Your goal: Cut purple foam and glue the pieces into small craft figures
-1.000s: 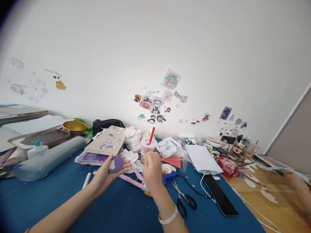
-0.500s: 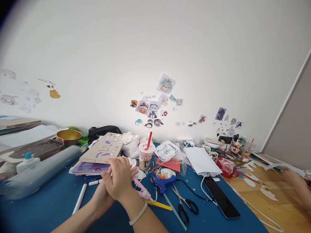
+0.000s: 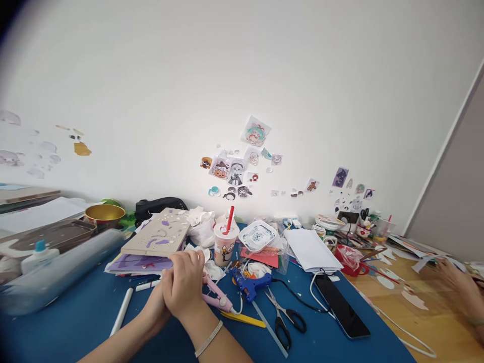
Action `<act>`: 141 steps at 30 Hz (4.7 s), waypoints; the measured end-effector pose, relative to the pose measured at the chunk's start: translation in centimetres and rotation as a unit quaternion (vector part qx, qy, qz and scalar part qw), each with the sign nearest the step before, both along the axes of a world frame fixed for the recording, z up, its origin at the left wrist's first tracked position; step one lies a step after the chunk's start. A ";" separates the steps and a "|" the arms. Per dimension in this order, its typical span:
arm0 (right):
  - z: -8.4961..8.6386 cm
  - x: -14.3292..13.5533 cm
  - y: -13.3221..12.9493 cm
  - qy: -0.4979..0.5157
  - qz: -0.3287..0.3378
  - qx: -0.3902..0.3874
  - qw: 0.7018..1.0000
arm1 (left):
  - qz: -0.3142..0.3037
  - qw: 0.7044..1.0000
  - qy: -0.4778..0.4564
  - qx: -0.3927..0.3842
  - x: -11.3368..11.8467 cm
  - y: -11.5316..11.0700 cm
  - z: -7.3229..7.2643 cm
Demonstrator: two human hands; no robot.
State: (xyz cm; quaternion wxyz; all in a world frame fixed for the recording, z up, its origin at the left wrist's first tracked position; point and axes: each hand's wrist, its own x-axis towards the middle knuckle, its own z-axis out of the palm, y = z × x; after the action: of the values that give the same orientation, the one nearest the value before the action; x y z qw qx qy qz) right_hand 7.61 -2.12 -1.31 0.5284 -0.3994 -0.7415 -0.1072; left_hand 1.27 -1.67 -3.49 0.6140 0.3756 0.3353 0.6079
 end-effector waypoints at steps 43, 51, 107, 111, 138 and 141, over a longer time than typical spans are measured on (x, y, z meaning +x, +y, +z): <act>-2.8 6.8 0.6 0.235 -0.035 -0.100 0.966 | -0.052 0.924 0.335 0.177 1.3 -1.2 0.2; -2.7 6.8 0.7 0.287 -0.024 -0.106 0.952 | -0.025 0.893 0.403 0.197 1.7 -0.5 -0.8; -1.0 8.1 -0.6 0.054 0.023 -0.123 0.991 | -0.014 0.856 0.393 0.336 0.5 -0.6 1.3; -1.0 7.9 -0.8 0.086 0.048 -0.094 0.991 | -0.042 0.891 0.337 0.302 0.3 -0.3 1.5; -5.5 15.8 -8.0 -0.359 -0.233 -0.128 0.895 | -0.213 0.873 0.353 0.261 0.1 -1.1 1.5; -5.2 15.1 -7.9 -0.328 -0.210 -0.113 0.914 | -0.205 0.878 0.343 0.263 0.1 -1.4 1.5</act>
State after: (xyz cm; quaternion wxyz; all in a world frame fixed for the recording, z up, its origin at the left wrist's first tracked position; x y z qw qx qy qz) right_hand 22.74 -10.01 -6.55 0.1725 -0.5454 -0.7793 -0.2558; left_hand 1.37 -3.03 -2.02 0.4495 0.7687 0.2680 0.3677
